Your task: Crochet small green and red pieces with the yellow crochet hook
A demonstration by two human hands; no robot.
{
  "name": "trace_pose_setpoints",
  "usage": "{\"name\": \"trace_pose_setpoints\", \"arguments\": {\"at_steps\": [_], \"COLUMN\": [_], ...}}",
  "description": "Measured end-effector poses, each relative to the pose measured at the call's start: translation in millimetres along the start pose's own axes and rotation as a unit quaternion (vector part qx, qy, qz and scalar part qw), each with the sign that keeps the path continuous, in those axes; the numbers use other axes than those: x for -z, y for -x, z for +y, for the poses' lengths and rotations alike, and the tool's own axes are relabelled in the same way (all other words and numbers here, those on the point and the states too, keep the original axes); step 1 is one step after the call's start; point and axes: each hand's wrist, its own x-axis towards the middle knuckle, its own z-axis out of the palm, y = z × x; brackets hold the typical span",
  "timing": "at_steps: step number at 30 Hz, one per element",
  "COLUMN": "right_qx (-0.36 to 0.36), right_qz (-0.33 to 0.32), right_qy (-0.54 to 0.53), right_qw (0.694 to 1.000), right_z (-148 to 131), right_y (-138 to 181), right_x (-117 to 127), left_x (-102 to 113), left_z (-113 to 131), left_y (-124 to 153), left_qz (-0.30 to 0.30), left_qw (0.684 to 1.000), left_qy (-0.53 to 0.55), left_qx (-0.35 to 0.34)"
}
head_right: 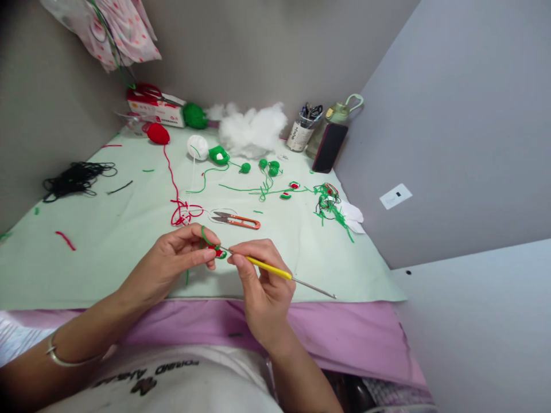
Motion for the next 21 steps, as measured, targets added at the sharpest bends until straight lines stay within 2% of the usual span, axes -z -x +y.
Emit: {"name": "trace_pose_setpoints", "arguments": {"at_steps": [9,21], "right_qx": [0.007,0.015], "right_qz": [0.009,0.009], "right_qy": [0.002,-0.005], "right_qw": [1.000,1.000], "right_z": [1.7,1.1], "right_y": [-0.1,-1.2], "right_x": [1.4,-1.0], "left_x": [1.0,-0.1], "left_z": [-0.1,0.4], "left_y": [0.6,1.4], "left_qz": [0.016,-0.003], "left_qw": [1.000,1.000], "left_qy": [-0.010,0.013], "left_qx": [0.007,0.006]}}
